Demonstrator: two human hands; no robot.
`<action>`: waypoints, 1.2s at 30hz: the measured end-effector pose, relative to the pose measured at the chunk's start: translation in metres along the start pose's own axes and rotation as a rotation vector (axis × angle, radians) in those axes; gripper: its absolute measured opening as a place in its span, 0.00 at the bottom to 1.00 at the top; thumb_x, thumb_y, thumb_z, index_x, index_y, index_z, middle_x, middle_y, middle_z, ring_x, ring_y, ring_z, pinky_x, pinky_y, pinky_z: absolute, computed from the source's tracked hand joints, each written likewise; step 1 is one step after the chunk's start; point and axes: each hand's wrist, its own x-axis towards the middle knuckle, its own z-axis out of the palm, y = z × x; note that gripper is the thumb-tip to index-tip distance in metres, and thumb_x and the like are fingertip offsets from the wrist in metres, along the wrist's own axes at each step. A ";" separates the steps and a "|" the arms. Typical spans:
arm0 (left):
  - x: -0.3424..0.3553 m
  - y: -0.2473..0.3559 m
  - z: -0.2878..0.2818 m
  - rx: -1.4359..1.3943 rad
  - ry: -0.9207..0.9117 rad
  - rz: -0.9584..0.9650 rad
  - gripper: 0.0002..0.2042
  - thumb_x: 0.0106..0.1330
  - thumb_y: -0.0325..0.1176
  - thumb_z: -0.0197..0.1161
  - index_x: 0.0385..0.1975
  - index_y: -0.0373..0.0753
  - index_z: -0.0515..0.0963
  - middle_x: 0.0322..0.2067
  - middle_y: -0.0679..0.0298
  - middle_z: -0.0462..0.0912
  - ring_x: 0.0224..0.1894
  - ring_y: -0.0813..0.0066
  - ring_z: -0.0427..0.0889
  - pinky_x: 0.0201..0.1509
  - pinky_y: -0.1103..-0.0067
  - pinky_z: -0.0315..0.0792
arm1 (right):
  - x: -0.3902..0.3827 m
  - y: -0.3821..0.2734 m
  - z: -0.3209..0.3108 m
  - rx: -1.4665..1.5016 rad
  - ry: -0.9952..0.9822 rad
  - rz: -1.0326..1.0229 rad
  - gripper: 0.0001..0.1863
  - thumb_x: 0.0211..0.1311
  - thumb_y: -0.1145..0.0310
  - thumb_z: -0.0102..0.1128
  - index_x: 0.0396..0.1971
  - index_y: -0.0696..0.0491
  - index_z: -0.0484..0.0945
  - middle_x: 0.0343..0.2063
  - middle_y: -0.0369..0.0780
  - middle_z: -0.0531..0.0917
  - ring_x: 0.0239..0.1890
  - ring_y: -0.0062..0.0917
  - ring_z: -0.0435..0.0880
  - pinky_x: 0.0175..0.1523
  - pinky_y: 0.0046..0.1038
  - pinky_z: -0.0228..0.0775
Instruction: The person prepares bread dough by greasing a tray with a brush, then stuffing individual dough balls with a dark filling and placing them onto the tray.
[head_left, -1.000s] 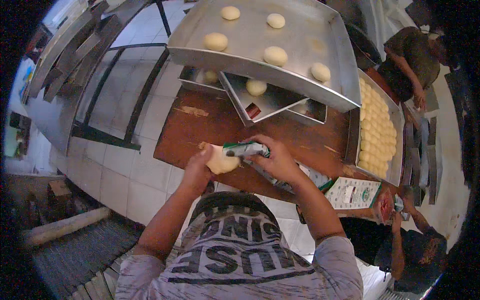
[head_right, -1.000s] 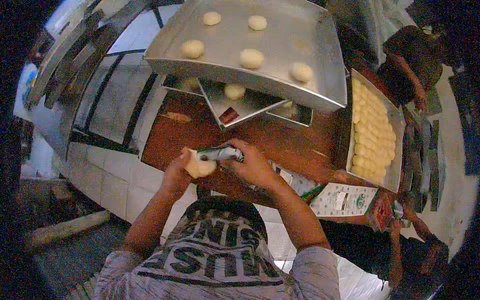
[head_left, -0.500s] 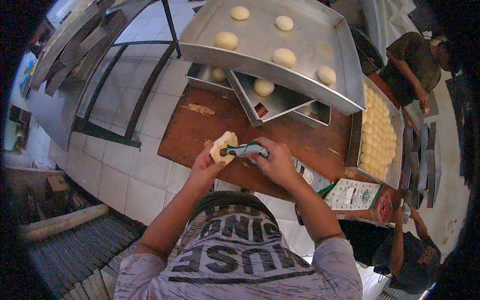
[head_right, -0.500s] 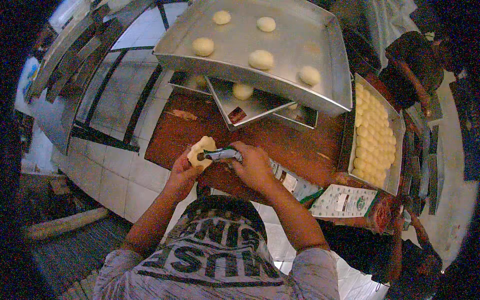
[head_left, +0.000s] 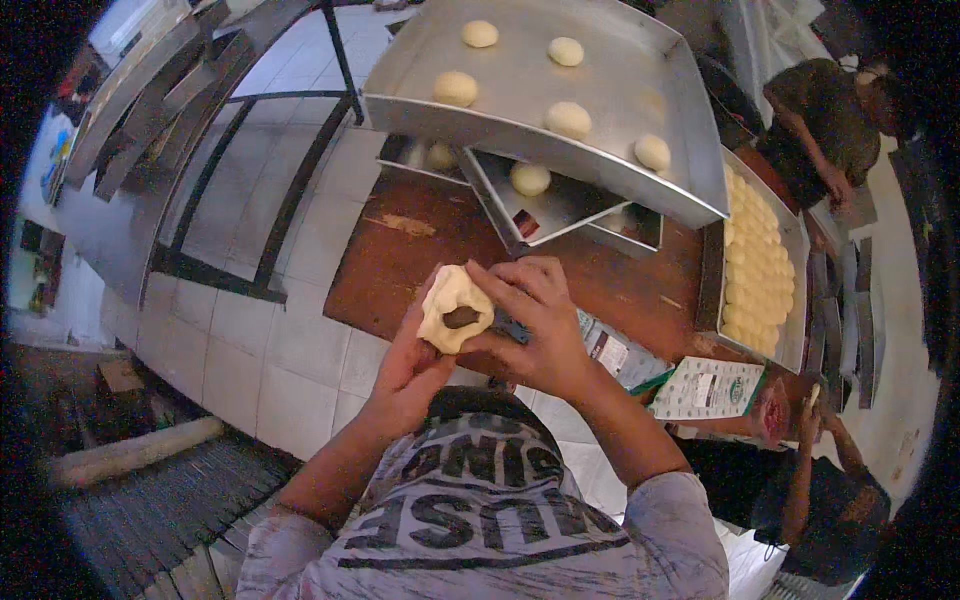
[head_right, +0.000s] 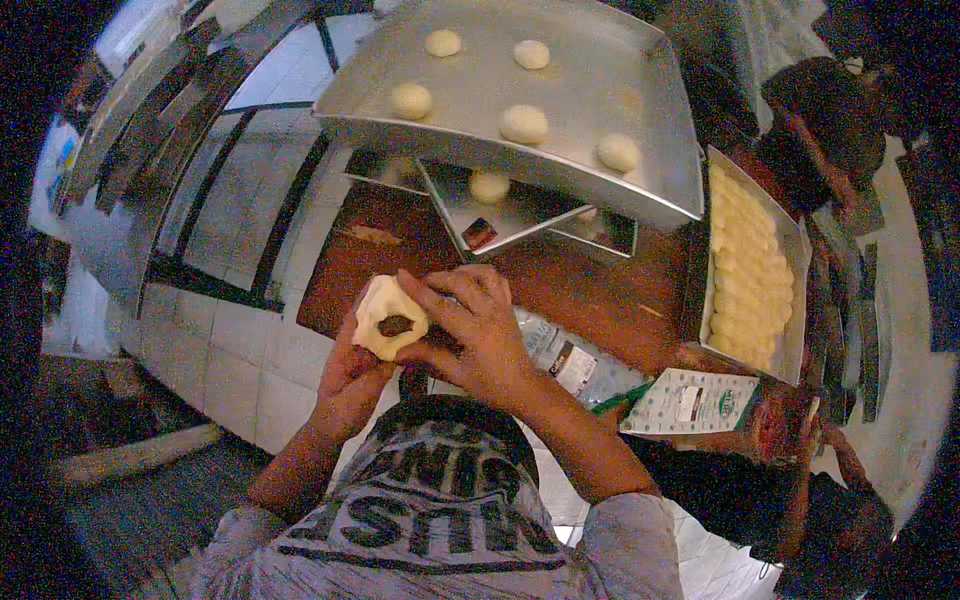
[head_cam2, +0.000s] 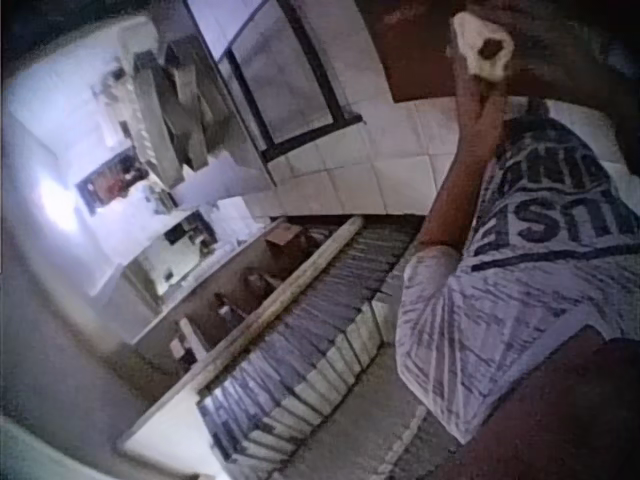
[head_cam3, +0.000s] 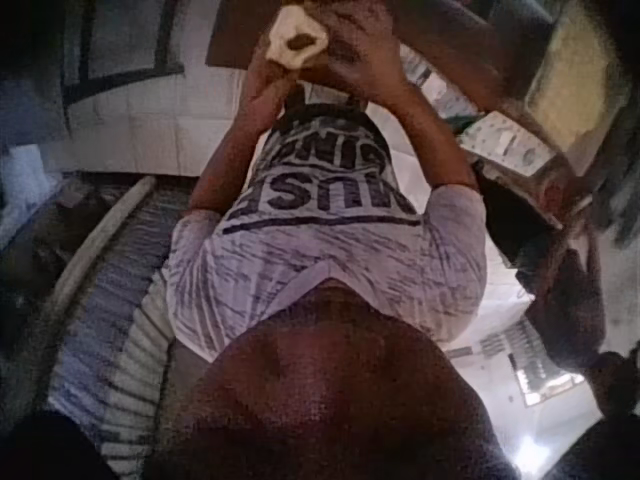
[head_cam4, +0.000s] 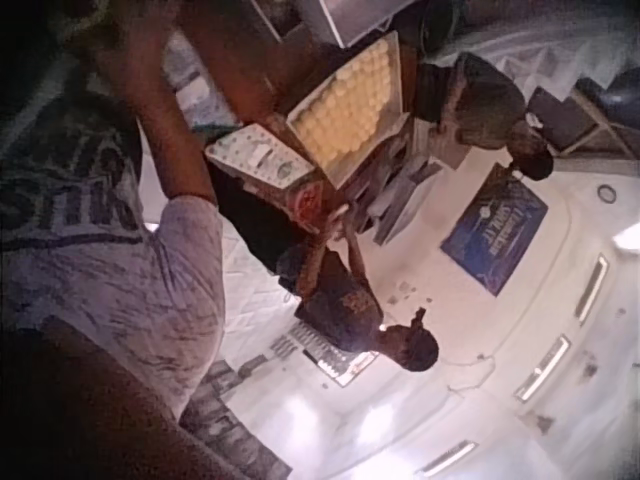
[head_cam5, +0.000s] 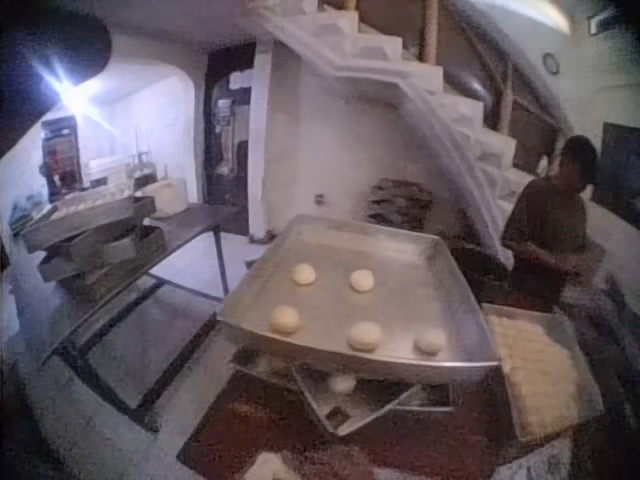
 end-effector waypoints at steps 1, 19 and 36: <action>0.003 0.004 0.006 0.233 -0.024 0.066 0.33 0.58 0.18 0.47 0.66 0.35 0.46 0.62 0.55 0.58 0.65 0.65 0.58 0.66 0.75 0.52 | -0.002 0.003 -0.003 0.065 0.027 0.016 0.26 0.42 0.60 0.69 0.45 0.50 0.78 0.40 0.39 0.76 0.45 0.34 0.70 0.50 0.33 0.63; 0.038 -0.009 0.039 0.527 -0.051 0.058 0.18 0.71 0.47 0.43 0.42 0.38 0.72 0.37 0.63 0.76 0.38 0.81 0.73 0.40 0.80 0.68 | -0.029 0.013 -0.028 0.596 0.198 0.361 0.17 0.47 0.68 0.65 0.40 0.46 0.79 0.38 0.37 0.73 0.45 0.36 0.70 0.51 0.36 0.61; 0.055 -0.007 0.017 -0.259 -0.013 -0.412 0.22 0.69 0.50 0.44 0.47 0.36 0.71 0.41 0.59 0.76 0.43 0.72 0.76 0.50 0.73 0.70 | -0.018 0.000 -0.029 0.292 0.119 0.242 0.08 0.51 0.66 0.64 0.31 0.51 0.81 0.37 0.40 0.75 0.46 0.34 0.71 0.53 0.34 0.62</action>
